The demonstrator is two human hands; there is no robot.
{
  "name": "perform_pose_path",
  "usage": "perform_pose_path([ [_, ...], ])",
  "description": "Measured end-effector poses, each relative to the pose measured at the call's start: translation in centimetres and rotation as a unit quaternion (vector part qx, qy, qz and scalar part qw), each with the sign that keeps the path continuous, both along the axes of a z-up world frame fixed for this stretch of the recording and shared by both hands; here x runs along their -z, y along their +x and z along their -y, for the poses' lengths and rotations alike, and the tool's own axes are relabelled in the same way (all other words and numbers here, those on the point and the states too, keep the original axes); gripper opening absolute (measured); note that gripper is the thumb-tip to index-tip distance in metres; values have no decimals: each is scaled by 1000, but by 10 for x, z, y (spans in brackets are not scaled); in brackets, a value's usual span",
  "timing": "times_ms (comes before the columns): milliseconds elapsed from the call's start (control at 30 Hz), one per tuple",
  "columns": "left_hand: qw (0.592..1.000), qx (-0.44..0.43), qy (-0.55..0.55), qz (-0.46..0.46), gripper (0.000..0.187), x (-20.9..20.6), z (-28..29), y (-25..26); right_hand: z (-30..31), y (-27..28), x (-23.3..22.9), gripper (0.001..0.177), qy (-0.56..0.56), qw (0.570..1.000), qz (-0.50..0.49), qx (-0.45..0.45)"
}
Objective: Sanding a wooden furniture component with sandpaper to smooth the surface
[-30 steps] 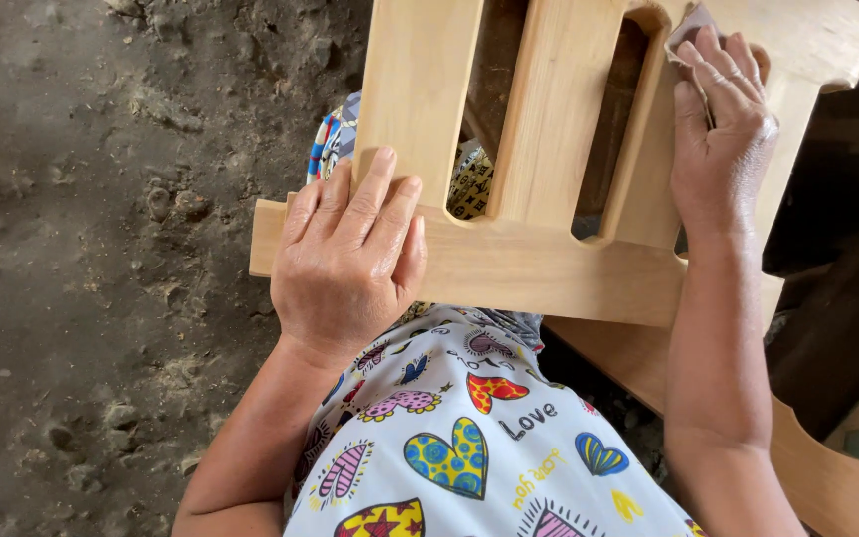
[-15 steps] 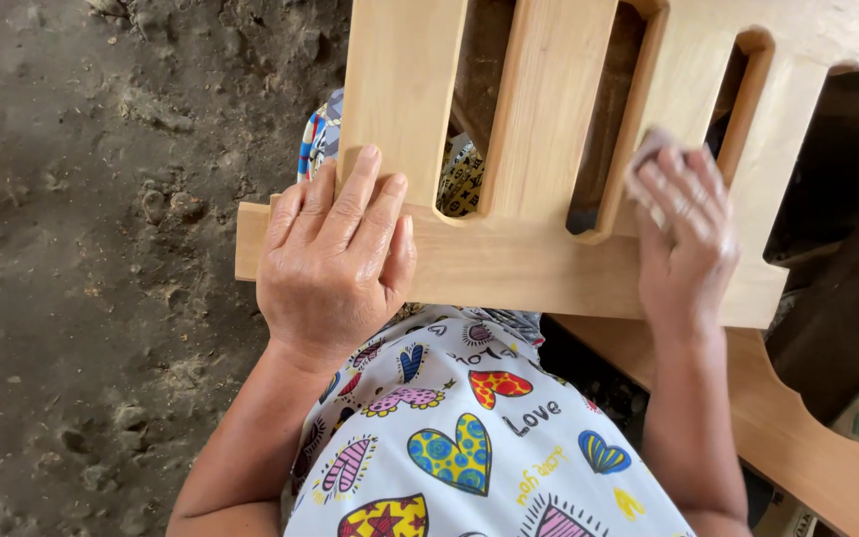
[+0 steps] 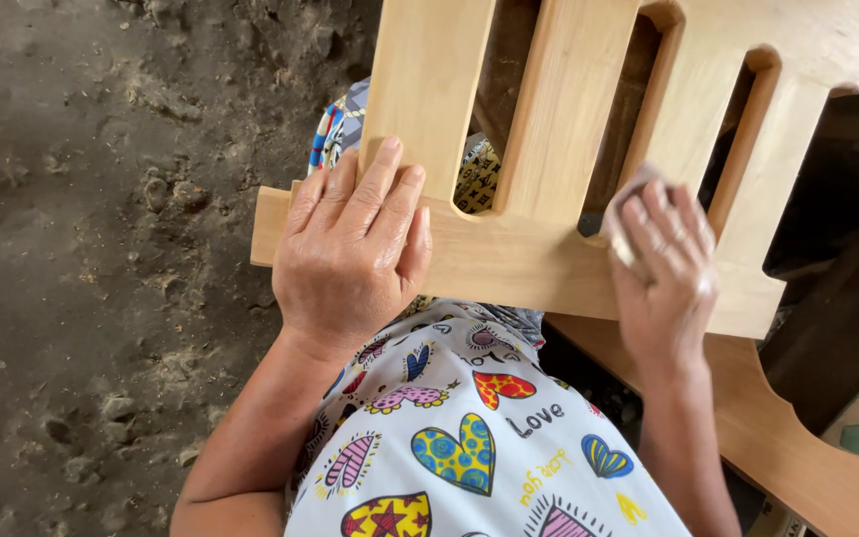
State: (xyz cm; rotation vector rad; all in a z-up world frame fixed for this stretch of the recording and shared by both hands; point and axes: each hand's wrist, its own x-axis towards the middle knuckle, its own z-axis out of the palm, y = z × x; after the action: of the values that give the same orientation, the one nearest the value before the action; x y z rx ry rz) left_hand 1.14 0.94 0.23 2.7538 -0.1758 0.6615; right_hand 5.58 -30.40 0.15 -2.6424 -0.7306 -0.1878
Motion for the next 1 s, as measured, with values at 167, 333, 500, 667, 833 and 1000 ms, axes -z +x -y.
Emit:
perform_pose_path([
  [167, 1000, 4, 2, 1, 25, -2, 1, 3, 5, -6, 5, 22, 6, 1000, 6, 4],
  [333, 1000, -4, 9, -2, 26, 1, 2, 0, 12, 68, 22, 20, 32, 999, 32, -18],
  [500, 1000, -4, -2, 6, 25, 5, 3, 0, 15, 133, 24, 37, 80, 996, 34, -36],
  [667, 1000, -4, -4, 13, 24, -2, 1, 1, 2, 85, 16, 28, 33, 999, 18, 23],
  [833, 1000, 2, -3, 14, 25, -3, 0, 2, 8, -4, 2, 27, 38, 999, -12, -21],
  [1000, 999, 20, -23, 13, 25, -4, 0, 4, 19, 1, 4, 22, 36, 999, -6, -24],
])
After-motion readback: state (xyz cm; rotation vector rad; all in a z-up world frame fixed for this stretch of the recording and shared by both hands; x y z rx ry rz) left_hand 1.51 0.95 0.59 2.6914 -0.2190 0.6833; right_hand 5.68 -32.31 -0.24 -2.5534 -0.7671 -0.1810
